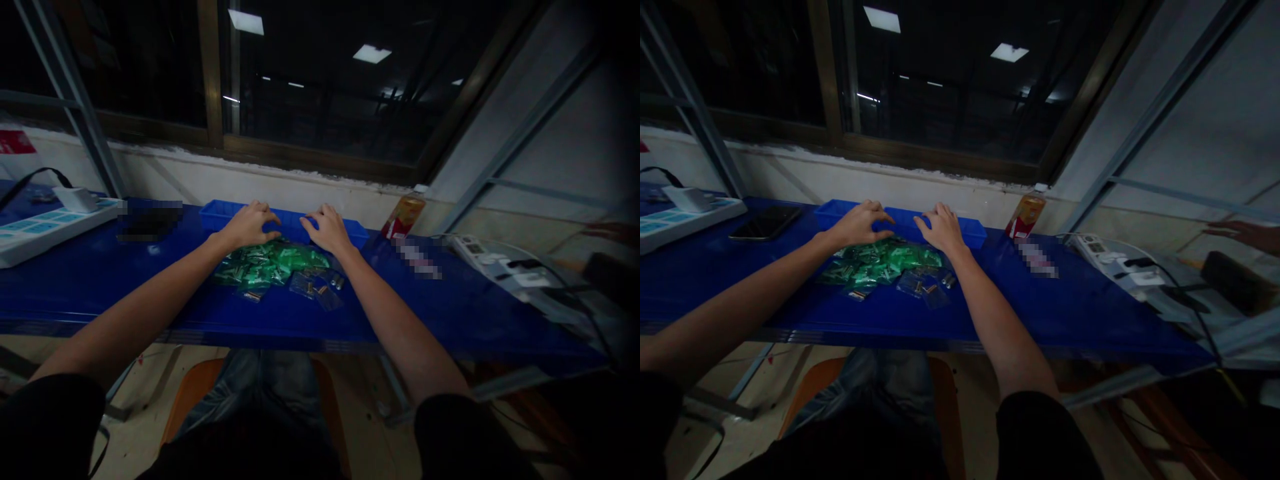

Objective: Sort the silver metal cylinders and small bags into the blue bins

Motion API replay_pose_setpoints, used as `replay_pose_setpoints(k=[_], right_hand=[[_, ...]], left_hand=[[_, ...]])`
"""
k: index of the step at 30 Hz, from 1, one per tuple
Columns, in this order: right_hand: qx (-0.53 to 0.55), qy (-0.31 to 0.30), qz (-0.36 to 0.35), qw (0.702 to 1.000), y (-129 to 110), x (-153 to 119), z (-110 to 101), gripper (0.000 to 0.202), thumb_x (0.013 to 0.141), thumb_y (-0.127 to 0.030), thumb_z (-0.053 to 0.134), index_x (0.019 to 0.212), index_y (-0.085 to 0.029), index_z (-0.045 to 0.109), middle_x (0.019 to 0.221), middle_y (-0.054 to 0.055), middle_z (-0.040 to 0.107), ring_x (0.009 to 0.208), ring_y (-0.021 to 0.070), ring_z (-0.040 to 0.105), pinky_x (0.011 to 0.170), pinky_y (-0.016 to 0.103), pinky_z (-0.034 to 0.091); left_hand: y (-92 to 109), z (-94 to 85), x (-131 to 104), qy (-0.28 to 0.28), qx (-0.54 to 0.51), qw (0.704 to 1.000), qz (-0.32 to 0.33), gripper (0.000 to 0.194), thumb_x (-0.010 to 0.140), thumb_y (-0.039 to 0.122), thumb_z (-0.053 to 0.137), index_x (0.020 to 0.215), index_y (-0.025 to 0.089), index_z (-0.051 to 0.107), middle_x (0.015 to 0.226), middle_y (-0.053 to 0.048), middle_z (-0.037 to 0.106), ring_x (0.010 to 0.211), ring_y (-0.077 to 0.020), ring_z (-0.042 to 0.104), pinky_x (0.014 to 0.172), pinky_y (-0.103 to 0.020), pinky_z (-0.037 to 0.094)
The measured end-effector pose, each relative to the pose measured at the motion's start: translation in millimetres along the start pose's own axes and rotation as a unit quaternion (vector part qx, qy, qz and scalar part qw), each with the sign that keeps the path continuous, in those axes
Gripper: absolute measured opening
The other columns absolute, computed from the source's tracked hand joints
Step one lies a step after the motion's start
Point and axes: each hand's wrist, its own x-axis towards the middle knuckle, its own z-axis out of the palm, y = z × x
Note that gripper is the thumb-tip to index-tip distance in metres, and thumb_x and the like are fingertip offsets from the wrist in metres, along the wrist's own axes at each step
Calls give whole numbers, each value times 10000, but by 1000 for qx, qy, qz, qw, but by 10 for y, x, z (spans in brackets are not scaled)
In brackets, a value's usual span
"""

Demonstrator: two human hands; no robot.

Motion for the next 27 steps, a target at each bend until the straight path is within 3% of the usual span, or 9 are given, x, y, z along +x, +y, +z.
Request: replay_pose_setpoints(k=[3,7,10,13,15,17,19,22,27], right_hand=[[67,25,3,997,-143,25,-35,401,858,-467,398,899,-169,663,814,79,593,859,211,531,781,336,380],[265,-3,93,960,-391,57,-63,431,838,-531,393,837,-178,640,545,-8,542,571,136,528,614,258,393],[457,-48,199,866,-559,78,-73,492,820,-600,353,817,-174,597,481,-22,526,494,119,530,540,235,394],[596,-46,272,754,-644,93,-61,376,798,-533,450,888,-182,552,529,-21,563,516,126,563,535,243,414],[640,2,299,708,-645,99,-33,314,746,-403,568,974,-196,508,600,-28,595,557,132,580,560,257,432],[656,57,300,690,-619,101,5,381,686,-293,624,1024,-205,470,685,-27,621,617,134,592,611,273,450],[647,91,265,709,-591,96,36,344,672,-257,616,985,-201,482,747,-14,634,684,137,596,683,288,457],[572,102,169,796,-588,65,42,167,690,-245,571,845,-194,533,772,4,633,745,152,590,743,308,447],[348,145,43,925,-670,-11,-51,117,707,-176,522,773,-201,615,851,28,592,900,184,538,850,341,409]], left_hand=[[36,-13,-16,-4,-3,1000,-26,222,800,331,498,872,200,662,835,-51,598,768,-187,555,685,-276,402],[120,-50,-14,88,-18,992,-90,227,839,331,461,923,190,618,733,-31,631,645,-167,571,586,-253,379],[216,-60,-13,157,-43,981,-105,236,867,320,425,953,167,583,724,-39,647,601,-153,571,568,-246,376],[282,-29,-14,184,-85,978,-51,196,871,272,419,934,159,566,806,-51,657,675,-146,592,612,-239,396],[290,3,-17,177,-114,978,-7,174,865,256,430,918,163,567,822,-47,655,721,-148,598,645,-240,407],[270,29,-22,160,-141,977,16,164,854,258,448,897,167,578,812,-41,652,722,-148,595,658,-242,414],[231,46,-24,143,-169,975,10,167,840,275,468,861,167,595,803,-38,651,714,-146,588,671,-248,418],[169,54,-16,123,-240,962,-50,259,837,363,456,802,160,612,782,-40,640,730,-156,576,686,-264,424],[143,35,31,157,-442,858,-209,404,840,486,380,805,145,593,764,-52,594,727,-159,561,567,-237,424]])
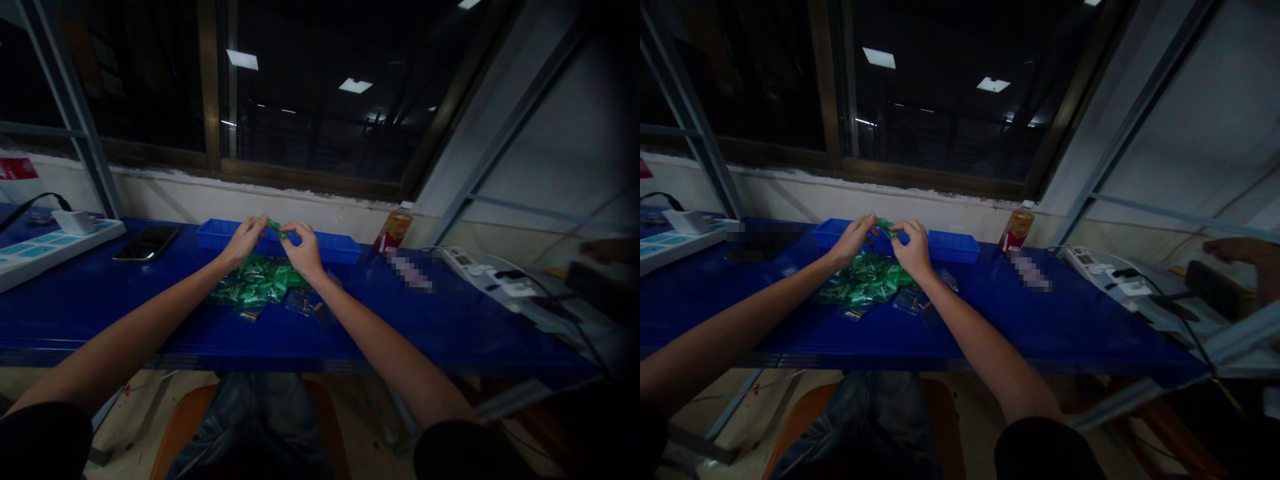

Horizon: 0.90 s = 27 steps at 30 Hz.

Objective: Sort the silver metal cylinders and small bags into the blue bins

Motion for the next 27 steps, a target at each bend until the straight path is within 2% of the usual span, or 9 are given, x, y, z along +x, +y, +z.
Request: replay_pose_setpoints(k=[2,4,8,12,15,17,20,23,27], right_hand=[[-75,17,-9,997,-46,-10,-23,189,718,-146,490,811,-204,644,878,48,553,926,191,514,873,346,401],[-114,29,4,993,-73,-8,-42,235,729,-141,472,847,-211,663,906,64,526,942,200,500,884,357,398],[-62,13,80,995,-65,23,-43,213,774,-276,493,865,-191,665,916,75,549,938,207,511,861,360,412],[117,-97,207,967,-24,51,5,482,859,-519,315,951,-158,622,778,68,616,757,178,576,690,319,465],[144,-87,206,964,-11,40,35,497,865,-524,284,971,-154,598,783,72,634,700,172,590,640,311,470],[105,-59,153,981,-14,19,32,392,860,-441,352,1001,-161,587,856,70,640,748,171,595,679,312,474],[-6,-50,27,998,-21,-18,-8,316,833,-258,401,1084,-181,577,997,69,619,909,174,574,813,318,457],[-107,-75,-60,990,-20,-51,-43,427,784,-107,375,1147,-219,568,1107,69,554,1030,173,524,911,335,424],[-177,-100,-86,975,-25,-89,-24,561,713,-25,374,1204,-251,527,1267,64,406,1176,185,422,990,358,380]], left_hand=[[25,13,10,10,-37,999,-27,302,804,429,468,778,148,574,670,-22,557,631,-133,536,512,-216,396],[50,25,5,14,-45,999,-15,195,781,340,508,770,152,556,612,6,526,564,-111,511,491,-205,383],[91,24,-54,42,45,994,94,165,824,282,457,860,149,549,734,-21,580,636,-118,557,569,-224,435],[123,0,-133,-44,237,938,250,186,852,218,422,915,163,588,903,-65,611,845,-157,567,768,-283,442],[146,-6,-153,-97,268,917,278,206,856,226,423,926,165,607,941,-73,620,914,-178,559,836,-310,425],[157,-3,-143,-95,226,939,239,231,849,304,454,929,157,614,945,-74,630,911,-189,567,812,-311,439],[155,6,-107,-92,78,988,97,422,873,466,353,904,133,611,885,-87,651,833,-192,603,702,-299,473],[124,14,-59,-97,-63,993,-33,502,866,535,301,844,130,597,801,-85,649,695,-168,616,610,-282,477],[54,-32,10,-82,-61,993,-56,299,772,426,529,828,141,596,761,-47,625,601,-128,576,548,-240,449]])
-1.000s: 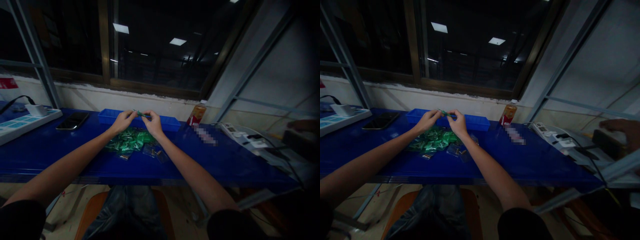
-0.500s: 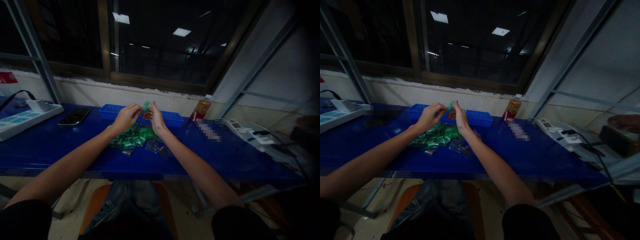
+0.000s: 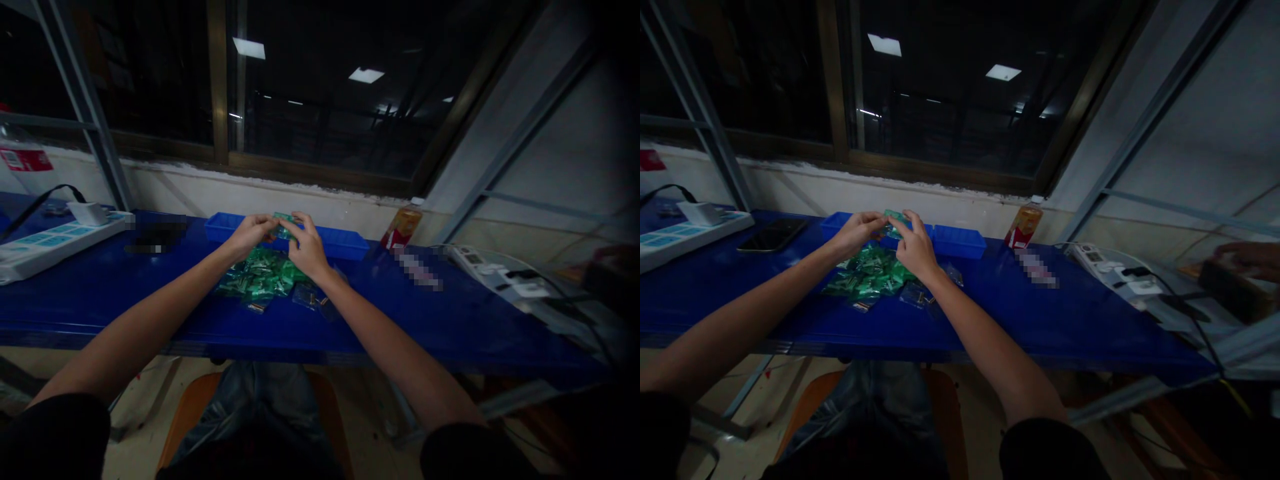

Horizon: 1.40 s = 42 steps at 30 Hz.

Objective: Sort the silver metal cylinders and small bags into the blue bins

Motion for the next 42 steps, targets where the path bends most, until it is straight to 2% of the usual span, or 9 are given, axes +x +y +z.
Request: replay_pose_setpoints(k=[3,6,11,15,19,24,28,36,42], right_hand=[[-1,3,9,1000,-6,-2,16,593,707,-28,386,1260,-230,457,1318,79,345,1216,195,380,1006,355,360],[7,10,30,999,28,18,9,500,743,-87,418,1230,-192,468,1235,103,438,1148,205,438,979,367,366],[12,-48,16,999,55,35,31,225,830,-247,441,963,-176,608,886,55,619,898,192,529,877,358,395],[8,-81,-8,997,-2,1,89,194,839,-271,463,903,-182,624,833,40,626,851,177,519,812,328,402],[4,-105,-21,994,-19,-20,107,200,845,-283,467,910,-183,628,833,41,627,854,173,504,809,323,392],[-6,-126,-19,992,27,-20,99,206,848,-285,467,917,-185,634,821,41,628,839,175,502,799,327,388],[-4,-145,-19,989,32,-19,95,201,849,-295,469,912,-194,631,816,35,631,830,176,510,788,323,391],[2,-170,-4,985,7,-15,76,176,842,-289,482,910,-211,625,796,19,631,804,173,528,786,323,393],[32,-81,32,996,-26,-15,75,243,857,-378,458,900,-189,603,803,37,602,796,163,539,762,302,404]], left_hand=[[-32,-152,37,66,135,986,68,283,784,380,499,904,144,600,787,-43,622,608,-131,559,571,-246,450],[-75,-385,47,177,342,911,150,274,797,335,491,973,158,604,891,-69,607,714,-162,571,718,-296,450],[-283,-705,39,187,498,835,141,315,808,229,447,1089,188,583,991,-113,572,986,-281,501,845,-406,415],[-443,-762,82,146,509,837,139,429,707,59,422,1100,148,569,1036,-122,548,1039,-281,459,907,-426,388],[-355,-696,128,104,475,856,176,356,667,46,402,912,159,634,927,-95,588,961,-244,506,880,-391,404],[-222,-579,131,-153,423,877,169,422,618,57,422,927,227,654,876,-28,646,770,-158,583,731,-264,447],[-259,-597,144,-219,449,854,144,301,600,120,520,800,260,696,829,-37,649,649,-144,561,668,-270,434],[-210,-689,184,-195,477,850,112,124,615,139,553,659,204,650,742,-46,631,642,-156,546,644,-292,411],[23,-599,39,-33,409,895,178,129,739,183,483,811,159,587,815,-49,616,740,-161,568,705,-279,429]])
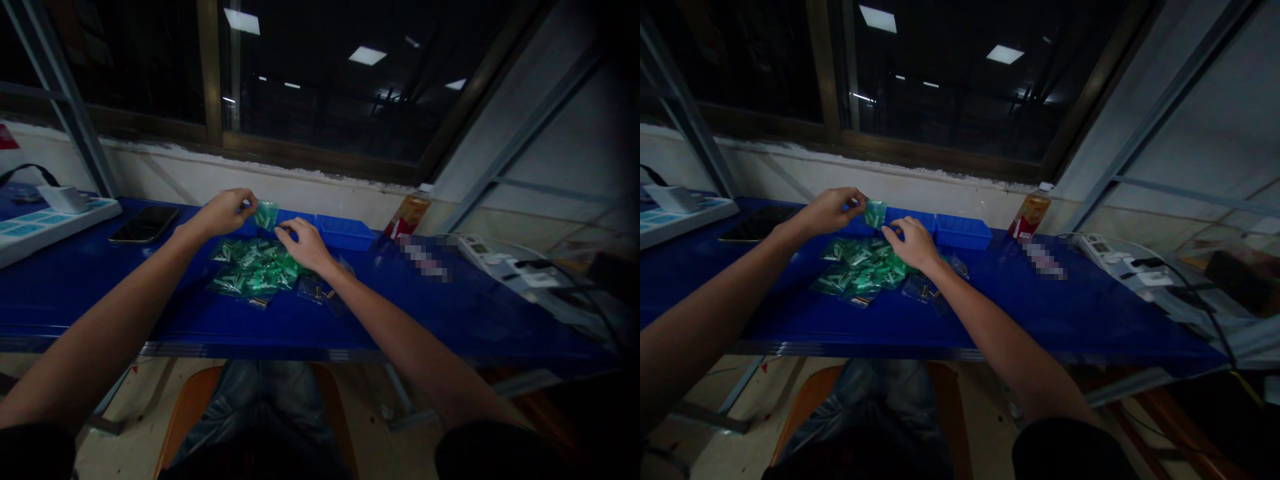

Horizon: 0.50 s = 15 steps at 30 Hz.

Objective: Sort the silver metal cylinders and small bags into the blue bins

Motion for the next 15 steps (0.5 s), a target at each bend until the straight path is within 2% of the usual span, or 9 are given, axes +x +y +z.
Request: replay_pose_setpoints(k=[2,5,8,11,13,15], right_hand=[[8,43,0,999,-15,5,-8,262,849,-408,458,845,-180,589,772,37,578,764,157,529,712,286,406],[8,97,-2,995,-26,15,-24,226,833,-367,482,738,-176,557,694,19,533,682,143,492,646,272,389],[-3,143,2,990,-35,18,-45,192,821,-322,502,724,-170,570,697,19,513,664,138,476,623,270,377],[-22,168,-3,985,-45,6,-65,187,828,-315,501,825,-179,630,747,32,518,691,144,491,632,274,387],[-35,167,-16,985,-48,-7,-75,203,837,-304,491,903,-201,653,756,37,523,714,151,503,652,279,397],[-46,153,-26,987,-49,-17,-80,212,832,-267,489,950,-224,659,755,38,535,733,159,511,674,287,403]], left_hand=[[106,9,-14,16,-44,999,3,110,762,200,487,826,156,565,782,-36,612,721,-150,568,679,-262,429],[216,92,-25,17,-90,995,38,88,759,208,527,833,162,537,768,-20,595,699,-130,554,668,-246,422],[263,205,-18,69,-170,983,-3,229,743,265,586,930,168,495,809,-23,581,701,-124,554,661,-246,428],[295,277,-2,74,-317,936,-134,343,804,434,510,1012,165,467,797,-46,598,650,-132,572,595,-251,443],[322,293,6,31,-413,884,-217,450,832,555,382,968,144,507,750,-71,613,610,-145,578,553,-260,447],[350,297,11,-1,-472,846,-247,490,803,588,405,850,124,554,702,-76,614,597,-148,576,553,-265,454]])
